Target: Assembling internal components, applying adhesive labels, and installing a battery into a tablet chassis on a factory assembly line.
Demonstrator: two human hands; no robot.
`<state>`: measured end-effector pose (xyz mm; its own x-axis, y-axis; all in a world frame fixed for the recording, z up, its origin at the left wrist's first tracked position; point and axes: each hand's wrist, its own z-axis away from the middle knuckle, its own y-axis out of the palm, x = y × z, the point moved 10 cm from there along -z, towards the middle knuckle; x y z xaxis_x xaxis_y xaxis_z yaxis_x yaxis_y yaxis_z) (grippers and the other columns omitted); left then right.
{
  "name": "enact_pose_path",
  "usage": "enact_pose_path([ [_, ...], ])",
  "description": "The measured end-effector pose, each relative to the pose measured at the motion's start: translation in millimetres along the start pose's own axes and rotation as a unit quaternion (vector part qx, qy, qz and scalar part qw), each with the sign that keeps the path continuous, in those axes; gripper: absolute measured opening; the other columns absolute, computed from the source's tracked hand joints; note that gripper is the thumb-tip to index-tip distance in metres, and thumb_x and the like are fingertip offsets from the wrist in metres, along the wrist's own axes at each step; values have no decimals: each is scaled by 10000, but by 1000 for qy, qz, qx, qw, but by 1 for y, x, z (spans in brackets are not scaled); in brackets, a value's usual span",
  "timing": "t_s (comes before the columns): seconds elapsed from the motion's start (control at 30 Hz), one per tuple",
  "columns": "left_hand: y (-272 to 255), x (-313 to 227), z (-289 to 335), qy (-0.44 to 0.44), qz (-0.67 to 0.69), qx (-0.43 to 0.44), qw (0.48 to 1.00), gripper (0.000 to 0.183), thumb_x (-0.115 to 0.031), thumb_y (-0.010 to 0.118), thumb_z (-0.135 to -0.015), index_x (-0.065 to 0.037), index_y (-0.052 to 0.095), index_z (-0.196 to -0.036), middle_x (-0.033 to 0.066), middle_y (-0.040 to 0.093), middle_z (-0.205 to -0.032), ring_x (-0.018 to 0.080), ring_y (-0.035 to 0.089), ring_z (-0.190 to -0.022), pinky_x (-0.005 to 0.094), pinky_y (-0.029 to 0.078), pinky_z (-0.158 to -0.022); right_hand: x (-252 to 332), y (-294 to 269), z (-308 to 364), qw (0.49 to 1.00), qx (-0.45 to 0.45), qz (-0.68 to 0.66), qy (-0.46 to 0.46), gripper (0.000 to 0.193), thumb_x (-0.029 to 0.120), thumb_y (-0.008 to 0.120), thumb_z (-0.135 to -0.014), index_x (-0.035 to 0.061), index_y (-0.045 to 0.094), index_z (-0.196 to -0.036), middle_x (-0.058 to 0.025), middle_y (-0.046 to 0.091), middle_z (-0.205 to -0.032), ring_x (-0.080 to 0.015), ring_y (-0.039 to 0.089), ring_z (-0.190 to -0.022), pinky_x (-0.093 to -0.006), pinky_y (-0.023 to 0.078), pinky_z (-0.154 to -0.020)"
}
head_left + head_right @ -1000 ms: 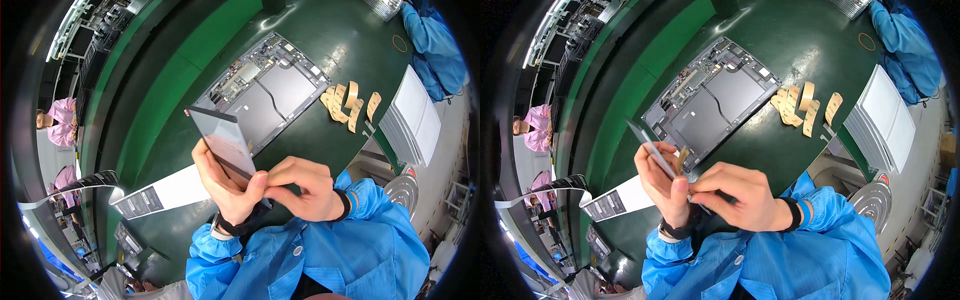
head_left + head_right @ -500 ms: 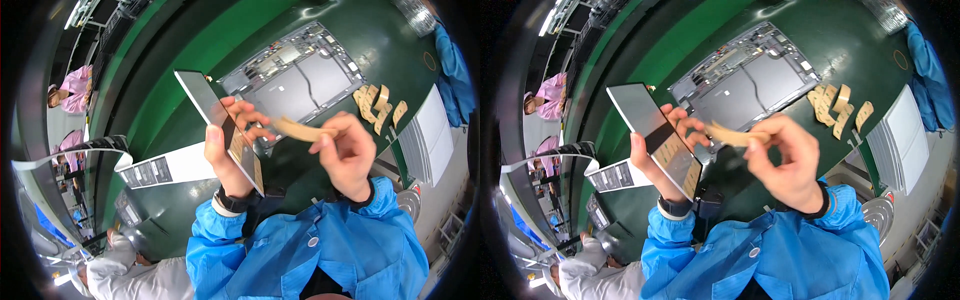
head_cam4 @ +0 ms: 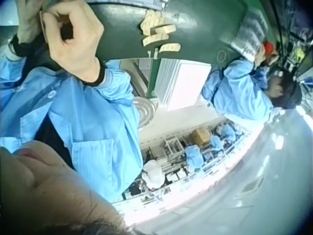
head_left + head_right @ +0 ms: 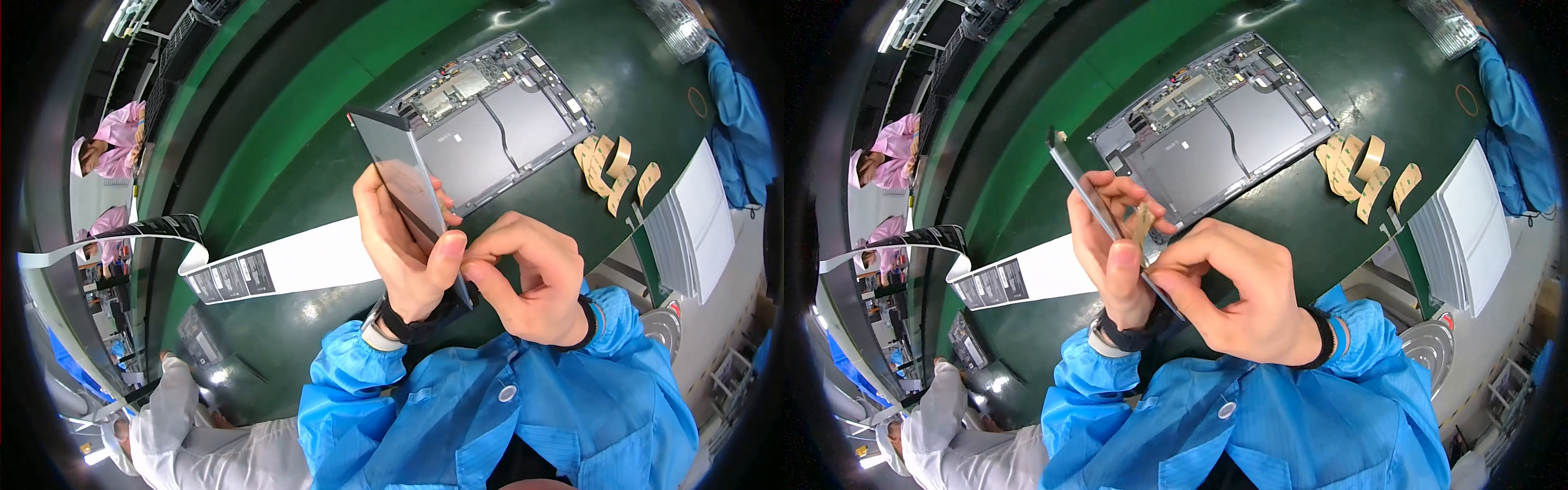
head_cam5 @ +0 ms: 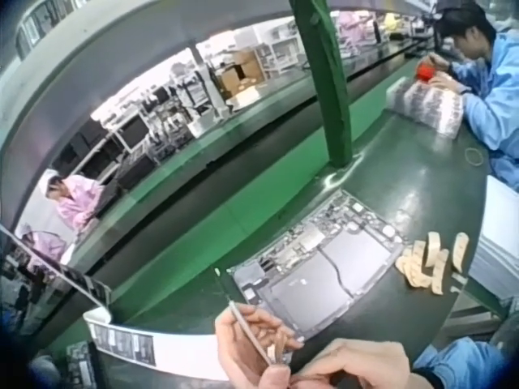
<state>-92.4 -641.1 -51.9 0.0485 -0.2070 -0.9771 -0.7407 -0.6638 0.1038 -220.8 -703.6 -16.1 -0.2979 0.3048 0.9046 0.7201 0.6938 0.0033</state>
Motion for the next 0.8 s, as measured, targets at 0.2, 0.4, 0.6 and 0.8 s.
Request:
enact_pose_path([
  [0.2, -13, -4, -4, -49, 253, -50, 965, 833, -628, 629, -797, -4, 405, -1301, 142, 546, -1092, 300, 619, -963, 440, 564, -771, -22, -33, 6, 985, -134, -57, 88, 79, -74, 643, -841, -45, 625, -912, -70, 620, -764, -108, 611, -660, -227, 489, -610],
  [0.4, -30, -9, -11, 20, 203, -85, 975, 825, -684, 501, -847, 13, 462, -1288, 166, 565, -1136, 371, 598, -998, 518, 547, -811, 19, 6, 6, 993, 25, 98, -67, 203, -55, 745, -693, 20, 677, -868, -79, 654, -752, -188, 638, -609, -288, 503, -517],
  [0.6, -26, -18, -7, 33, 153, -74, 985, 902, -585, 732, -743, -21, 354, -1337, 156, 505, -1139, 319, 589, -989, 505, 560, -809, 14, 15, 16, 999, 19, 46, -19, 201, -6, 807, -695, 7, 713, -873, -99, 689, -766, -195, 662, -602, -280, 513, -518],
  [0.8, -30, -22, -1, 45, 103, -85, 990, 939, -616, 718, -743, -3, 353, -1354, 140, 507, -1149, 304, 562, -1017, 512, 557, -831, 8, 17, 22, 999, 45, -4, -20, 119, 52, 731, -802, 38, 633, -869, -73, 591, -767, -237, 596, -606, -339, 463, -508],
])
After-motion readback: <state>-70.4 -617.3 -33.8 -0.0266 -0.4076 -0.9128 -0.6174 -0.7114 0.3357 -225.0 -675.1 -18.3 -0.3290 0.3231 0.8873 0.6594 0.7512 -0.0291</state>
